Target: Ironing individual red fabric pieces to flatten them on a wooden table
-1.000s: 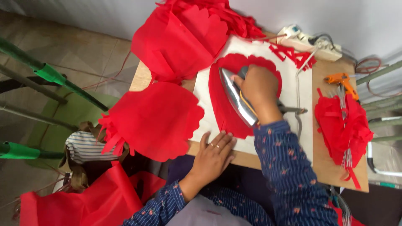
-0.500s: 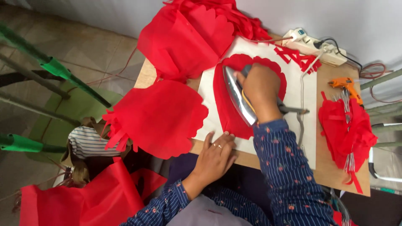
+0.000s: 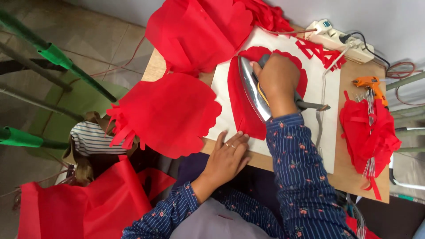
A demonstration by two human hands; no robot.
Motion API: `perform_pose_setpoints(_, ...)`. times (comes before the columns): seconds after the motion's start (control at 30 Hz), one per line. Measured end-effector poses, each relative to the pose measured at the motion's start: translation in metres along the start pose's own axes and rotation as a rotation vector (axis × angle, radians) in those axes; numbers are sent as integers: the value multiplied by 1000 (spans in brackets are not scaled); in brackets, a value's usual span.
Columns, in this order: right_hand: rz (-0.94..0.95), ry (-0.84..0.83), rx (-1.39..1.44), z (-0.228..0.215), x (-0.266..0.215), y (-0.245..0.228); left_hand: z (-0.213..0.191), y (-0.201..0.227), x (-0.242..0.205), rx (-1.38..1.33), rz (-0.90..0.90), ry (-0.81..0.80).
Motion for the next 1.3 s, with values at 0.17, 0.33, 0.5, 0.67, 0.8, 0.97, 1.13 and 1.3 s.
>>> perform_pose_setpoints(0.17, -2, -12, -18, -1, -20, -5, -2, 0, -3, -21, 0, 16)
perform_pose_setpoints(0.33, 9, -54, -38, -9, -27, -10, -2, 1, 0, -20, 13, 30)
perform_pose_setpoints(0.5, -21, 34, -42, -3, -8, -8, -4, -1, 0, -27, 9, 35)
perform_pose_setpoints(0.67, -47, -110, -25, -4, -54, -1, -7, -1, 1, -44, 2, 42)
perform_pose_setpoints(0.8, -36, -191, 3, -20, -88, 3, -11, 0, 3, -49, 1, 42)
perform_pose_setpoints(0.97, -20, -135, -51, -7, -46, 11, -12, 0, 2, -50, 0, 55)
perform_pose_setpoints(1.13, 5, -53, -36, -3, 30, 24, -13, 1, 2, -63, 3, 53)
perform_pose_setpoints(1.3, -30, -40, 11, -3, 46, 33, -11, 0, 2, -42, 8, 57)
Point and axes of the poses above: each hand's wrist, its own x-axis towards the middle knuckle, its own z-axis out of the palm, y = z × x, the point moved 6 cm from there along x, towards the middle knuckle, and after that the axes turned 8 degrees about -y, right-handed, at the moved point
